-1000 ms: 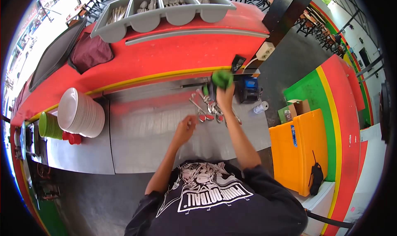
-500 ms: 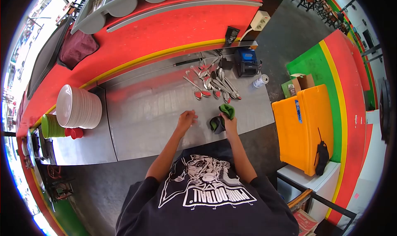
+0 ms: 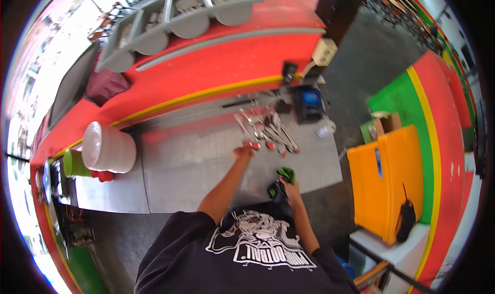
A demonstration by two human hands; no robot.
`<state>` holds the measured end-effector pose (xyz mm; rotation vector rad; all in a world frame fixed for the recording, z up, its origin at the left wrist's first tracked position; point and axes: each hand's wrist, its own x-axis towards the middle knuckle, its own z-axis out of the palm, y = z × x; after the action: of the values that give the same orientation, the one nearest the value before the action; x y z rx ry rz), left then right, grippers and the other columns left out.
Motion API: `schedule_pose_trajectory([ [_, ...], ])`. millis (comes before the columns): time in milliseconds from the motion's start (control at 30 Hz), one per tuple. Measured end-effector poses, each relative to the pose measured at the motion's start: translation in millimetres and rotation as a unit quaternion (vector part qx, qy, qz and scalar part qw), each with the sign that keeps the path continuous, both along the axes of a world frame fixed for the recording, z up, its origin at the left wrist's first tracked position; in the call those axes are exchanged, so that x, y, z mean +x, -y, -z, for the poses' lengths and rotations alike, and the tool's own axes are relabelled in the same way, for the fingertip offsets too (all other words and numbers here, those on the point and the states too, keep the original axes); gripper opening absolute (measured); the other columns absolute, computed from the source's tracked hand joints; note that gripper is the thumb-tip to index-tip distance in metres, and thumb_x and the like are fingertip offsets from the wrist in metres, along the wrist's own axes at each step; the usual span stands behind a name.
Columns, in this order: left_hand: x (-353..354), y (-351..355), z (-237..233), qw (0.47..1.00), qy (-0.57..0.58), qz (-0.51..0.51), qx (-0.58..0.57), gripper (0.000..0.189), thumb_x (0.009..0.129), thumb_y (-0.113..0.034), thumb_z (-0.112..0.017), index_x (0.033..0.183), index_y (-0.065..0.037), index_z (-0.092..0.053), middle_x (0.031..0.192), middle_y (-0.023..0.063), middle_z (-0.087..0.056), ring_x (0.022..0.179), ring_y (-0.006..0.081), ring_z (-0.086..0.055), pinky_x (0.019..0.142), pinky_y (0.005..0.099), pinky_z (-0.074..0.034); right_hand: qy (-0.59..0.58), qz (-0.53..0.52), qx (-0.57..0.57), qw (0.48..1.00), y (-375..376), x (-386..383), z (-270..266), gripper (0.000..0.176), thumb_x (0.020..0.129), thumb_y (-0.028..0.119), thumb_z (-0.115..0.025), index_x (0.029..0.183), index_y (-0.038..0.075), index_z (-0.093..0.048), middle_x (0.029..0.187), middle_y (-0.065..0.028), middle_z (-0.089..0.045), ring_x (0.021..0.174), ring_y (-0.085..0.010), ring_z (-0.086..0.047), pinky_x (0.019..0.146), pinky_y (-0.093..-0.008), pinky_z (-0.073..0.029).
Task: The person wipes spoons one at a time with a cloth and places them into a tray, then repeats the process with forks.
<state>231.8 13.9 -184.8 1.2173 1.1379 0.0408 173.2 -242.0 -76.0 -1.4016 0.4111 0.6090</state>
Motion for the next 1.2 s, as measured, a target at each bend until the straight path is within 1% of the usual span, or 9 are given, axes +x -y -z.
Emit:
schedule_pose_trajectory([
  [67,-13.4,8.9,-19.9,0.994,0.090,-0.062,-0.030,0.023,0.087,-0.012,-0.061,0.067,-0.002,-0.060,0.061,0.0107,-0.064,0.047,0.0168,-0.058,0.042,0.0321,-0.045,0.014,-0.019,0.015,1.000,-10.0,13.7,-7.6,0.020,0.091,0.015,-0.067,0.106,0.003,-0.065,0.091,-0.0042,-0.067,0.083,-0.0137,-0.063,0.076,-0.0286,-0.048],
  [167,-27.7,8.2,-21.4,0.995,0.077,0.001,0.056,0.023,0.090,-0.016,-0.056,0.076,0.000,-0.064,0.064,0.0126,-0.065,0.053,0.0216,-0.065,0.047,0.0371,-0.051,0.022,-0.053,0.038,0.998,-16.5,41.2,-8.2,0.020,0.090,0.014,-0.067,0.107,0.003,-0.065,0.091,-0.0045,-0.067,0.085,-0.0143,-0.064,0.076,-0.0284,-0.049],
  [267,-45.5,11.7,-43.4,0.965,-0.016,0.114,0.235,0.025,0.091,-0.023,-0.055,0.084,-0.002,-0.067,0.074,0.0158,-0.069,0.064,0.0306,-0.069,0.060,0.0442,-0.053,0.012,-0.091,0.034,0.995,-23.9,60.4,3.0,0.020,0.090,0.013,-0.068,0.107,0.003,-0.065,0.091,-0.0044,-0.067,0.086,-0.0151,-0.064,0.076,-0.0287,-0.049],
  [367,-57.3,24.0,-99.0,0.885,-0.144,0.177,0.405,0.029,0.092,-0.029,-0.053,0.086,-0.005,-0.069,0.085,0.0168,-0.070,0.079,0.0375,-0.068,0.075,0.0497,-0.051,0.010,-0.120,0.076,0.990,-36.0,75.3,18.5,0.021,0.089,0.012,-0.068,0.108,0.003,-0.064,0.092,-0.0041,-0.066,0.086,-0.0161,-0.065,0.077,-0.0297,-0.050],
  [467,-69.0,25.2,-116.3,0.869,-0.174,0.179,0.427,0.031,0.094,-0.030,-0.050,0.090,-0.006,-0.068,0.090,0.0175,-0.070,0.085,0.0394,-0.066,0.081,0.0508,-0.048,0.016,-0.143,0.091,0.985,-43.5,86.4,7.4,0.023,0.089,0.012,-0.069,0.110,0.003,-0.063,0.094,-0.0041,-0.066,0.087,-0.0159,-0.065,0.077,-0.0301,-0.050],
  [700,-101.7,6.2,-129.2,0.871,-0.110,0.036,0.477,0.025,0.098,-0.023,-0.047,0.098,-0.006,-0.065,0.092,0.0176,-0.070,0.083,0.0402,-0.066,0.069,0.0499,-0.051,0.022,-0.185,0.128,0.974,-59.7,112.7,-13.9,0.026,0.089,0.010,-0.069,0.113,0.005,-0.062,0.099,-0.0027,-0.066,0.089,-0.0159,-0.064,0.080,-0.0306,-0.051],
  [900,-114.3,-15.2,-164.2,0.890,0.019,-0.042,0.454,0.021,0.096,-0.022,-0.057,0.092,-0.003,-0.067,0.079,0.0150,-0.069,0.067,0.0290,-0.068,0.060,0.0404,-0.051,0.063,-0.257,0.225,0.938,-79.0,121.1,-40.3,0.039,0.087,0.008,-0.069,0.124,0.004,-0.058,0.110,-0.0015,-0.064,0.102,-0.0126,-0.060,0.091,-0.0280,-0.045],
  [1067,-94.1,-17.2,-176.8,0.915,0.099,0.013,0.391,0.023,0.094,-0.020,-0.062,0.087,0.001,-0.067,0.069,0.0147,-0.066,0.061,0.0217,-0.066,0.056,0.0349,-0.049,0.117,-0.318,0.295,0.893,-92.7,117.2,-63.3,0.058,0.082,0.001,-0.072,0.135,0.003,-0.047,0.124,-0.0042,-0.057,0.113,-0.0150,-0.055,0.099,-0.0301,-0.042],
  [1200,-74.9,-3.6,-181.0,0.909,0.135,0.089,0.384,0.021,0.093,-0.016,-0.062,0.085,0.004,-0.065,0.070,0.0166,-0.066,0.062,0.0239,-0.067,0.057,0.0353,-0.049,0.190,-0.388,0.199,0.880,-100.8,101.4,-79.1,0.064,0.083,0.008,-0.076,0.138,0.003,-0.044,0.127,-0.0060,-0.057,0.116,-0.0167,-0.055,0.101,-0.0325,-0.043],
])
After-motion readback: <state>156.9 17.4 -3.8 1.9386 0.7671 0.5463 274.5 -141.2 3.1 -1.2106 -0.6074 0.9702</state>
